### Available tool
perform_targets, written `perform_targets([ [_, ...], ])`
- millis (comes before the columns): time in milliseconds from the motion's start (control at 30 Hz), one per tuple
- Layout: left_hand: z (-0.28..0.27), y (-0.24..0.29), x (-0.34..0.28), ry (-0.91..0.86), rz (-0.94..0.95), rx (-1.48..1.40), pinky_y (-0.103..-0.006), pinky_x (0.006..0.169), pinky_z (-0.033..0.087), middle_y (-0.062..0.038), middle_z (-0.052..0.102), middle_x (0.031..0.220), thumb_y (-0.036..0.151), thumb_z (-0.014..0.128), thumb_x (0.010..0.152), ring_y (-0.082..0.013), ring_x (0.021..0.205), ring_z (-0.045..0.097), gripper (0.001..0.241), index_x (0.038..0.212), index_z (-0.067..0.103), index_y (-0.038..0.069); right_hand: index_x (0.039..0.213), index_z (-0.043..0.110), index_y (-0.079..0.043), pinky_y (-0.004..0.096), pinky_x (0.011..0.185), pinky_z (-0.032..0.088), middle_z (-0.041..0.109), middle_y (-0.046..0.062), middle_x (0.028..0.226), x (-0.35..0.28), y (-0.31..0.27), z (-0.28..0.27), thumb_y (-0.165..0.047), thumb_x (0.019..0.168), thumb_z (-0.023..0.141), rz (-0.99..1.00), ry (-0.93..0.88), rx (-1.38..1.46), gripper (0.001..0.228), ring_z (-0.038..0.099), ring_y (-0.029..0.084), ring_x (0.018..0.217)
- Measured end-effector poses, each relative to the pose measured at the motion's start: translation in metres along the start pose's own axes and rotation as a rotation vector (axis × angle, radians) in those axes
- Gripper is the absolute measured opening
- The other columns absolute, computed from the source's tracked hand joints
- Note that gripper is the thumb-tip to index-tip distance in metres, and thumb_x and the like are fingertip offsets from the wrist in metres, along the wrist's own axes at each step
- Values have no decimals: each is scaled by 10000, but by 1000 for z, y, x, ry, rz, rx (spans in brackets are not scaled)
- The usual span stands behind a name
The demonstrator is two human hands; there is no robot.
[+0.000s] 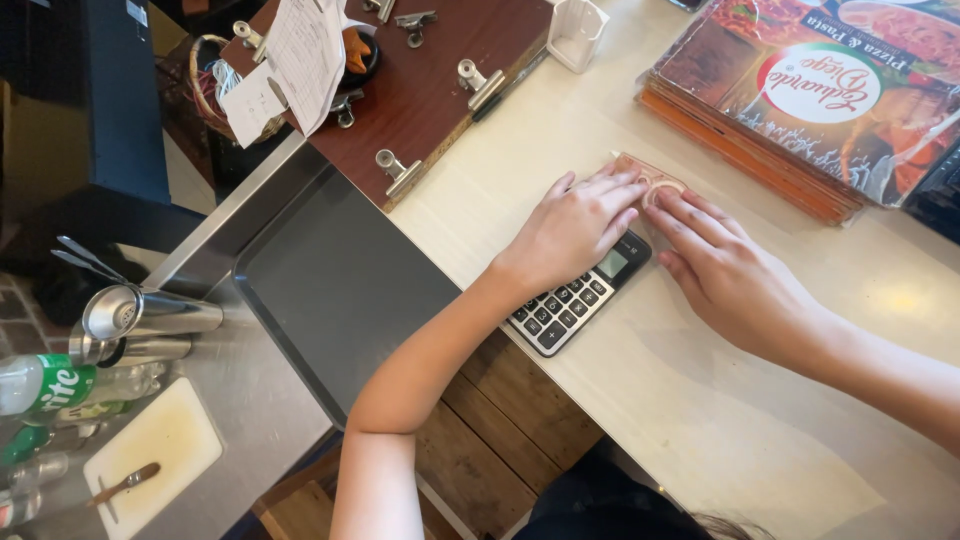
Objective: Organizing bar equipment, using a calculator, and wiping down counters and cabinets with a cloth.
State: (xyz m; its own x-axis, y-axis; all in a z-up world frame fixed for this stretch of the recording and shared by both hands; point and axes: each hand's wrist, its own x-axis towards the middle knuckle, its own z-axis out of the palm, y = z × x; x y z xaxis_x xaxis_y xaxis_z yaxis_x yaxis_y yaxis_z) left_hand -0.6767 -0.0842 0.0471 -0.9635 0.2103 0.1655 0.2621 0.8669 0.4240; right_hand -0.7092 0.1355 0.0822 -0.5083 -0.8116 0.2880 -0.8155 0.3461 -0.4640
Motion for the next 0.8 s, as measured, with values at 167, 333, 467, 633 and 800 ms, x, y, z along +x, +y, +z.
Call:
perform_targets([
  [167, -2, 12, -9, -29, -23, 29, -615, 1182, 287, -68, 568, 1484, 321, 510, 1038, -264, 1452, 452, 417, 1399, 604, 134, 1422, 548, 10, 451, 1157, 369, 545, 188, 1478, -8, -8, -2, -165, 977, 557, -3, -13, -57, 477, 467, 375, 1403],
  [333, -1, 8, -10, -27, -25, 44, -640, 1181, 262, -79, 561, 1480, 355, 532, 1030, -276, 1461, 431, 433, 1384, 608, 117, 1388, 570, 8, 442, 1168, 375, 566, 176, 1458, -8, -8, -1, -170, 989, 559, -18, -18, -86, 437, 485, 360, 1395],
  [467, -12, -16, 8, 49, -46, -16, -591, 1146, 326, -106, 578, 1462, 353, 567, 1029, -281, 1376, 513, 425, 1371, 614, 105, 1383, 572, 30, 479, 1164, 384, 558, 220, 1465, 10, 2, -8, -198, 1004, 565, -52, -6, -183, 443, 490, 402, 1383],
  [633, -25, -77, 64, 392, -246, -198, -376, 1068, 536, -171, 696, 1298, 322, 665, 981, -314, 1199, 680, 415, 1310, 657, 68, 1447, 558, 39, 528, 1146, 396, 524, 282, 1513, 67, 19, -16, -203, 1057, 577, -63, 90, -205, 459, 475, 479, 1390],
  [800, 0, -120, 125, 761, -126, 96, -474, 897, 541, -254, 680, 1043, 429, 878, 691, -427, 1035, 633, 617, 1037, 651, -30, 1425, 578, 28, 521, 1120, 428, 552, 264, 1471, 111, 38, 7, -189, 1086, 603, -7, 126, -17, 403, 523, 479, 1333],
])
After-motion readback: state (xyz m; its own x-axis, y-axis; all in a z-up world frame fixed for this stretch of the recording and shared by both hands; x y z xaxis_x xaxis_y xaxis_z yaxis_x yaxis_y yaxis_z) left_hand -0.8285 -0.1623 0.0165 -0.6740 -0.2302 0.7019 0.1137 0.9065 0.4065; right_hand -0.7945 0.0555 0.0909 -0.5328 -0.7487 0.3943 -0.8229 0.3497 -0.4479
